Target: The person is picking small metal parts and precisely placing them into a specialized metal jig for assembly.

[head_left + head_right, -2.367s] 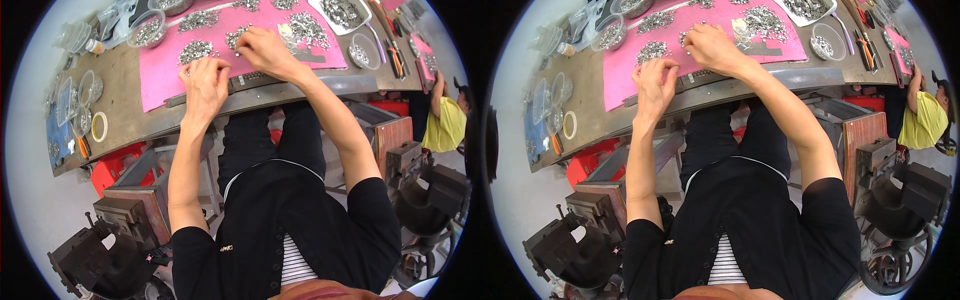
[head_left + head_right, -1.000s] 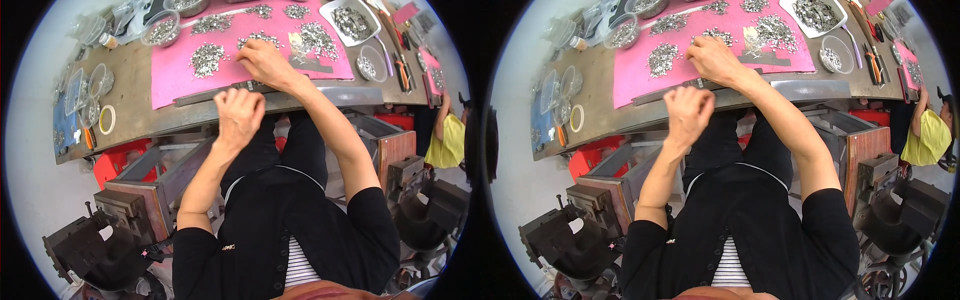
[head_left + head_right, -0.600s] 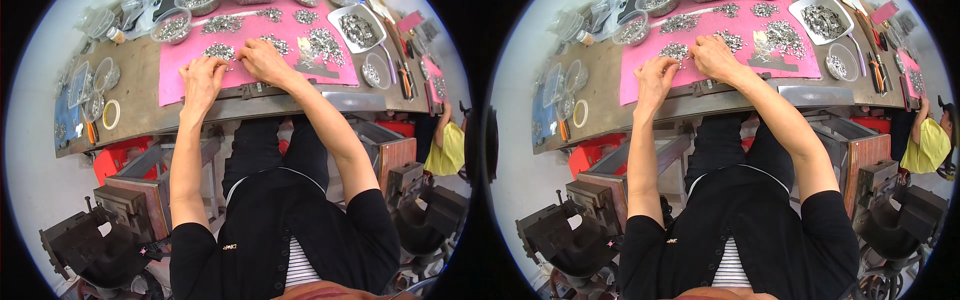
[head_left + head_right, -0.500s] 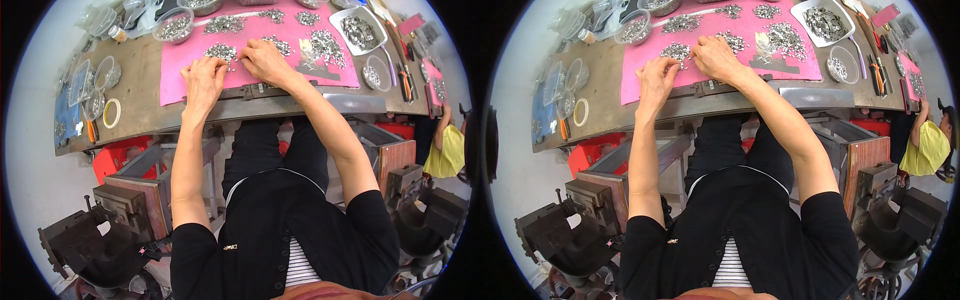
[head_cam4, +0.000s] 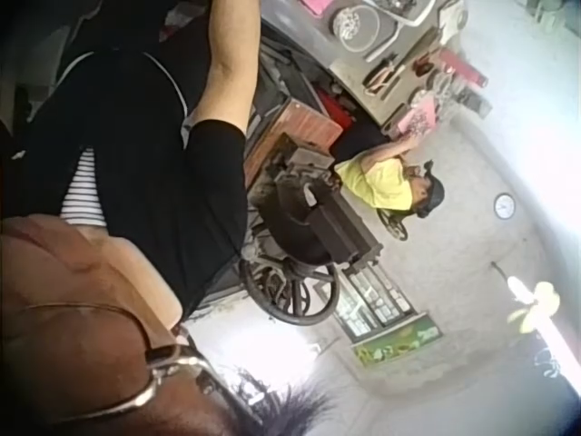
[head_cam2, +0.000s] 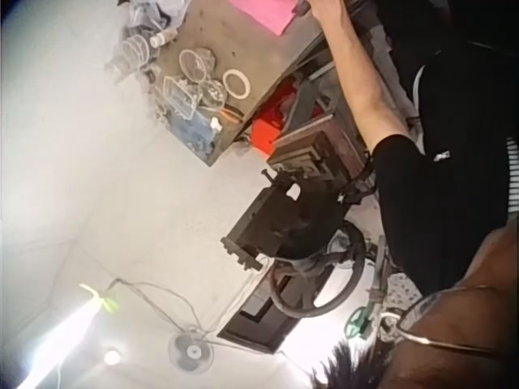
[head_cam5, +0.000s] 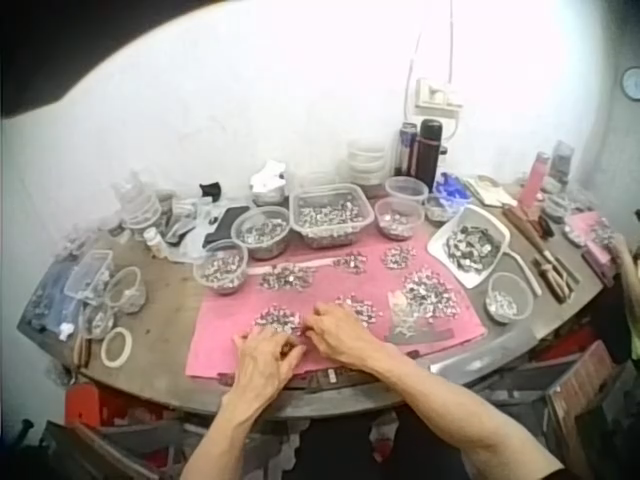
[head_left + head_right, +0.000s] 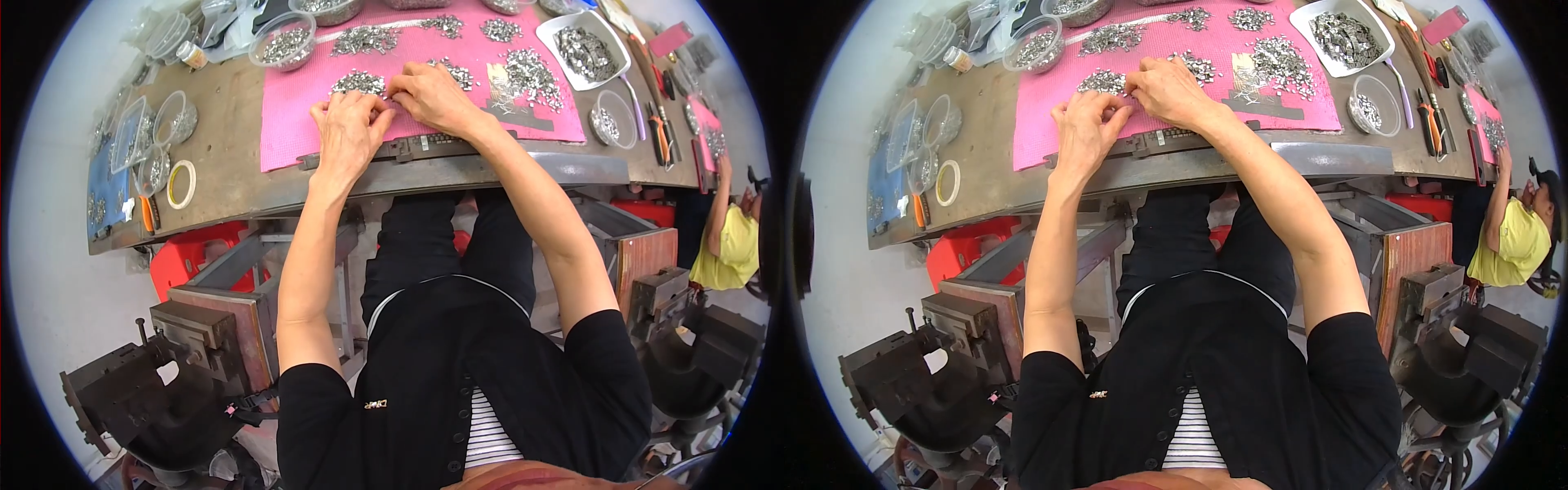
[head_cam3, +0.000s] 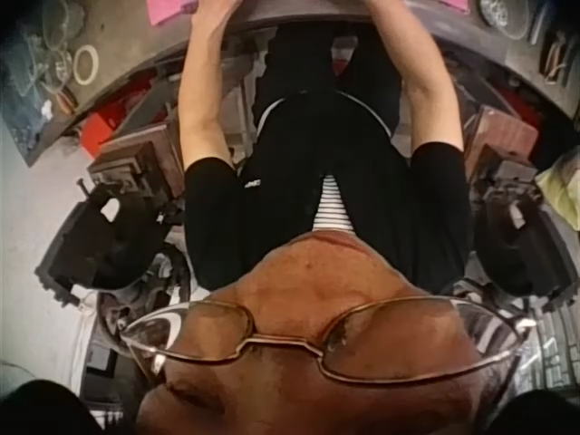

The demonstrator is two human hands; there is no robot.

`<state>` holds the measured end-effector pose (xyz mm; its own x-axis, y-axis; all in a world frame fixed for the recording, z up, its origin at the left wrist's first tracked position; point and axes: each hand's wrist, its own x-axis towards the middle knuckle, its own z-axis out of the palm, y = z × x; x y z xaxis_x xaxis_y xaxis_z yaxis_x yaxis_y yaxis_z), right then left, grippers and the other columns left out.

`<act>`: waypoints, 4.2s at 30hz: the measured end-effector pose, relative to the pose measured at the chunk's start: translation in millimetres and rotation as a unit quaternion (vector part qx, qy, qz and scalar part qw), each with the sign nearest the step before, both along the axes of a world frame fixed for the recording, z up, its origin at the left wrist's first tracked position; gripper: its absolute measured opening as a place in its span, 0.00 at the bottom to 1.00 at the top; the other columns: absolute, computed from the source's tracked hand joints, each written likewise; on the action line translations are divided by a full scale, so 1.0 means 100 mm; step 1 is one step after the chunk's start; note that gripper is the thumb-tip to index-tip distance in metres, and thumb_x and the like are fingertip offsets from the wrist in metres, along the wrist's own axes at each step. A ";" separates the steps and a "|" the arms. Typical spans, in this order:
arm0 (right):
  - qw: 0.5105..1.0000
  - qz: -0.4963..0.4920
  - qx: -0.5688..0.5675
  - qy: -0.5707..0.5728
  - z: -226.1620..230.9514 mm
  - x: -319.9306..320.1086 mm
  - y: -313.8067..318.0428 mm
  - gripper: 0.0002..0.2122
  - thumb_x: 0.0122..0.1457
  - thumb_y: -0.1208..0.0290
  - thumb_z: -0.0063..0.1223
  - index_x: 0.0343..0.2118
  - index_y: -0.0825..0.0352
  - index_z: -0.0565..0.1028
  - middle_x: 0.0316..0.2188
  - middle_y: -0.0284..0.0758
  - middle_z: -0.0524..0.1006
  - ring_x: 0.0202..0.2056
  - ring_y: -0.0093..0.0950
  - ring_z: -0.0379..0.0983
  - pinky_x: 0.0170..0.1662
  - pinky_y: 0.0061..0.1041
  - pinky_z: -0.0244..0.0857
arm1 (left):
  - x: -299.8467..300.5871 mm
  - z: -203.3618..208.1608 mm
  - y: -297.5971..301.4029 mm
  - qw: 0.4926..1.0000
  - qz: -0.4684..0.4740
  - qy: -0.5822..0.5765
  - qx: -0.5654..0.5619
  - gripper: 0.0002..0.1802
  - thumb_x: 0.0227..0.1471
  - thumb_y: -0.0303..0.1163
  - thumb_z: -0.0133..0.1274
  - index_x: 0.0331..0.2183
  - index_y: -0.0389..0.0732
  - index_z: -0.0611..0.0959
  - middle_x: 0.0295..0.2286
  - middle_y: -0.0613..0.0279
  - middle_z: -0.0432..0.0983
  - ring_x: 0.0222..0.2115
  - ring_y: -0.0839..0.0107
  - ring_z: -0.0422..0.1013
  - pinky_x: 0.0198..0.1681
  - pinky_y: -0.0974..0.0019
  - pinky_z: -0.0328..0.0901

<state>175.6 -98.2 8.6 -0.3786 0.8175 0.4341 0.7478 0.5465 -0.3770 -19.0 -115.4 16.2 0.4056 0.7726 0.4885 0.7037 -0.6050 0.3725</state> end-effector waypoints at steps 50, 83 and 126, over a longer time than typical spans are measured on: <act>0.981 -0.146 0.123 0.033 0.48 1.41 -1.23 0.09 0.56 0.80 0.57 0.40 0.67 0.78 0.40 0.38 0.78 0.41 0.32 0.77 0.45 0.28 0.70 | 0.68 -0.12 -0.50 0.996 -0.046 -0.062 0.047 0.11 0.48 0.39 0.66 0.33 0.46 0.84 0.29 0.69 0.77 0.34 0.69 0.70 0.48 0.59 0.55; 0.954 -0.299 -0.009 -0.013 0.60 2.59 -1.30 0.06 0.57 0.73 0.60 0.34 0.70 0.79 0.33 0.36 0.80 0.32 0.27 0.76 0.37 0.25 0.68 | 0.66 -0.24 -0.50 0.980 -0.041 -0.183 0.064 0.05 0.53 0.26 0.61 0.34 0.39 0.83 0.28 0.57 0.77 0.30 0.57 0.70 0.40 0.57 0.64; 0.991 -0.130 0.012 0.030 0.09 1.62 -1.23 0.07 0.54 0.76 0.61 0.37 0.63 0.81 0.31 0.35 0.76 0.37 0.34 0.74 0.40 0.31 0.68 | 0.39 -0.25 -0.60 0.996 -0.035 -0.065 0.040 0.24 0.40 0.41 0.71 0.42 0.46 0.86 0.38 0.63 0.74 0.41 0.62 0.67 0.48 0.58 0.59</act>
<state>337.4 -221.4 17.7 -0.1305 0.8734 0.4693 0.8411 0.3481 -0.4140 20.2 -175.8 -8.9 0.3868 0.7010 0.5992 0.6071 -0.6826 0.4067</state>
